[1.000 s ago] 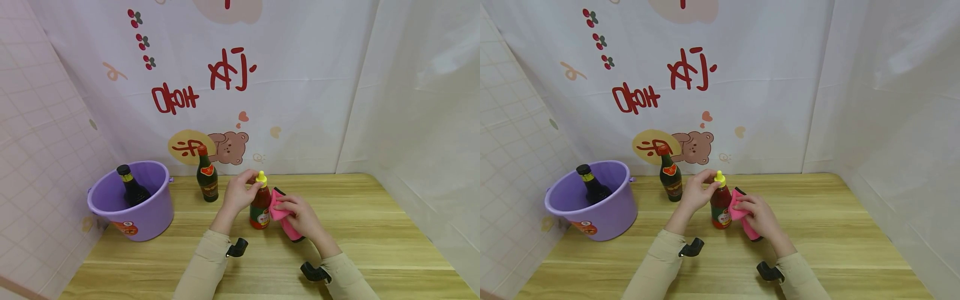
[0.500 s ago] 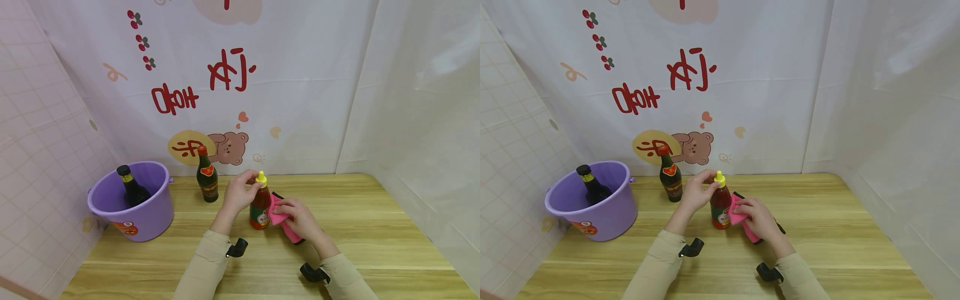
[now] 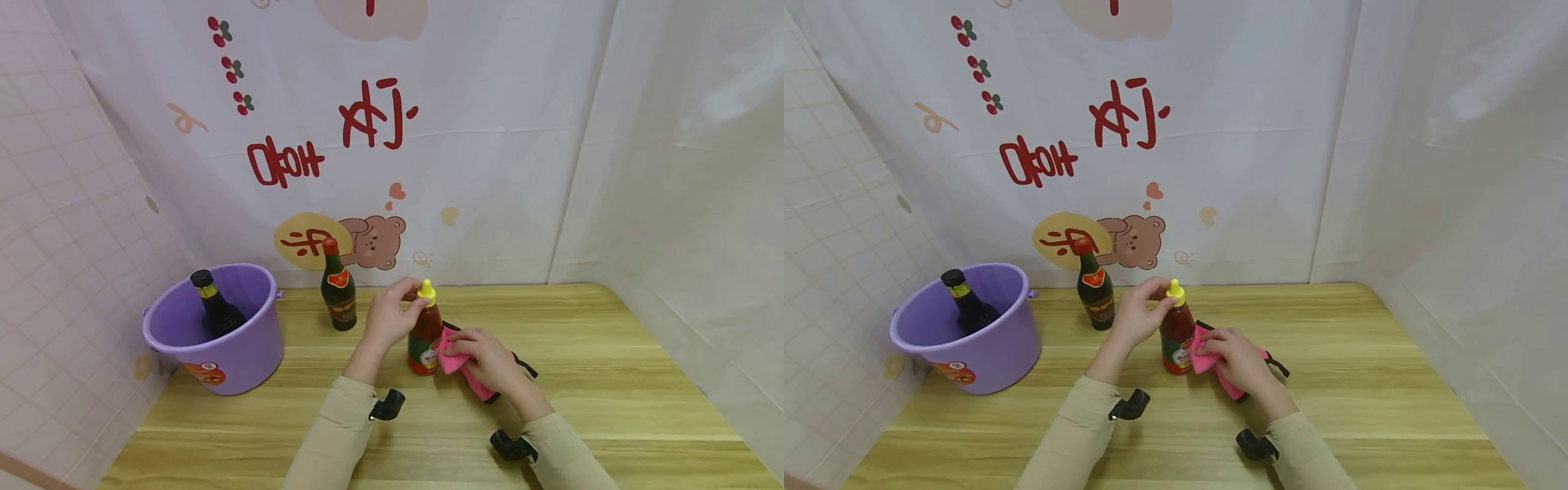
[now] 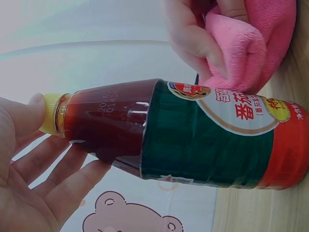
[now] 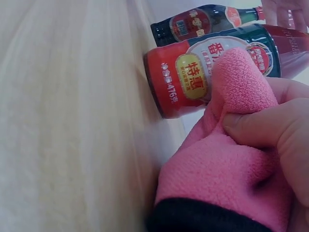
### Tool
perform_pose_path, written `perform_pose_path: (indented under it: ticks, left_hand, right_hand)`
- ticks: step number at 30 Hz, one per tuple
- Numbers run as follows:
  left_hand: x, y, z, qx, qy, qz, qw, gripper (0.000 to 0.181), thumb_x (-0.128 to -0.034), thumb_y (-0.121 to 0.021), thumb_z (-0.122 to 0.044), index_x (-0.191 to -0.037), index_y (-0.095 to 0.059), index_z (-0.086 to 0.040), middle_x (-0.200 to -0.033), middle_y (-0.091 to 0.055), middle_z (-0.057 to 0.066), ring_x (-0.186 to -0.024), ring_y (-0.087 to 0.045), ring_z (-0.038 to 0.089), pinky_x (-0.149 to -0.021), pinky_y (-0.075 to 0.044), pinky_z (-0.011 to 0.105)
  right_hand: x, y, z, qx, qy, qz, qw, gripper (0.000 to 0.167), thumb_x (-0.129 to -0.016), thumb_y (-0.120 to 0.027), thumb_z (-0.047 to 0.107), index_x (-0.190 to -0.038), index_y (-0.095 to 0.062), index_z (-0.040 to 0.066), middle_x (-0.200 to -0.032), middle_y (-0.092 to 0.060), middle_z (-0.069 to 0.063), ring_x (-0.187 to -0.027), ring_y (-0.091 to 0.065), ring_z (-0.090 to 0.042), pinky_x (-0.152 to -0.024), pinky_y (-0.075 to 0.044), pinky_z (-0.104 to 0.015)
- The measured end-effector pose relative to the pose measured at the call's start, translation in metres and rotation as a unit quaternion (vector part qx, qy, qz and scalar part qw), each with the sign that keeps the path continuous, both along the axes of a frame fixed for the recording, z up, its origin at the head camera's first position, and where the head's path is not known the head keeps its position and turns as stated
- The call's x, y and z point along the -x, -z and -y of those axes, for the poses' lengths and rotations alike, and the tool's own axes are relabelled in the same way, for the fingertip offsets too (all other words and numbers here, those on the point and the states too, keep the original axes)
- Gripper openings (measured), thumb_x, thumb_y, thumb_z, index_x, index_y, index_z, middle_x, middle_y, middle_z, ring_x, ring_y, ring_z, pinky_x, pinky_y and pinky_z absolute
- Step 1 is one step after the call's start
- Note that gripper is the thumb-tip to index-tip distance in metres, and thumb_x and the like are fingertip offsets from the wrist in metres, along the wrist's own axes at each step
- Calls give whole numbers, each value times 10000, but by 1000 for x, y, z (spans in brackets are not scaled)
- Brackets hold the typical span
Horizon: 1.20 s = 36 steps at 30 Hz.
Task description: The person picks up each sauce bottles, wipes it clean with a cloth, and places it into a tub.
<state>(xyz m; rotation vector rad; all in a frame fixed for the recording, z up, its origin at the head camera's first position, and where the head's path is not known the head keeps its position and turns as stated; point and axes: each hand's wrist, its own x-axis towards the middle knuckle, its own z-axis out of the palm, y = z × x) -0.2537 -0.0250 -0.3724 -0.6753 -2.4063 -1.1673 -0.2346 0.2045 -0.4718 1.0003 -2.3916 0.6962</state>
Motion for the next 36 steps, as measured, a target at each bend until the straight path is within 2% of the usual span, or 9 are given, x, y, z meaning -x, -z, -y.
perform_pose_path:
  ticks: [11, 22, 31, 36]
  left_hand:
    - [1, 0, 0, -7, 19, -31, 10000, 216, -929, -714, -195, -1129, -673, -128, -1052, -707, 36, -979, -679, 216, -817, -562, 393]
    - [0, 2, -1, -37, -15, -127, 9999, 202, -931, -712, -198, -1118, -679, -130, -1038, -710, 23, -968, -683, 202, -805, -563, 380]
    - [-3, 2, -3, -20, -148, -164, 9998, 236, -934, -710, -209, -1149, -674, -118, -1061, -708, 28, -970, -682, 194, -814, -568, 371]
    - [-7, 0, -6, -56, -294, 88, 9995, 315, -917, -732, -266, -1198, -664, -142, -1079, -706, 24, -972, -688, 203, -789, -567, 375]
  right_hand:
    - [2, 1, 2, -765, 49, 160, 9969, 352, -764, -747, -92, -936, -751, 215, -1108, -684, -31, -1033, -608, -282, -858, -534, -464]
    - [3, 0, 11, -1495, 218, 179, 9884, 317, -848, -683, -61, -899, -785, 235, -1052, -695, -1, -923, -591, -239, -769, -532, -398]
    - [1, -1, 11, -1476, 214, 49, 9888, 296, -854, -695, -50, -901, -786, 228, -1030, -694, 2, -883, -590, -234, -737, -529, -384]
    - [1, -3, -1, -1249, 105, -117, 9920, 371, -783, -701, -111, -930, -769, 222, -1042, -685, 11, -910, -613, -250, -766, -541, -398]
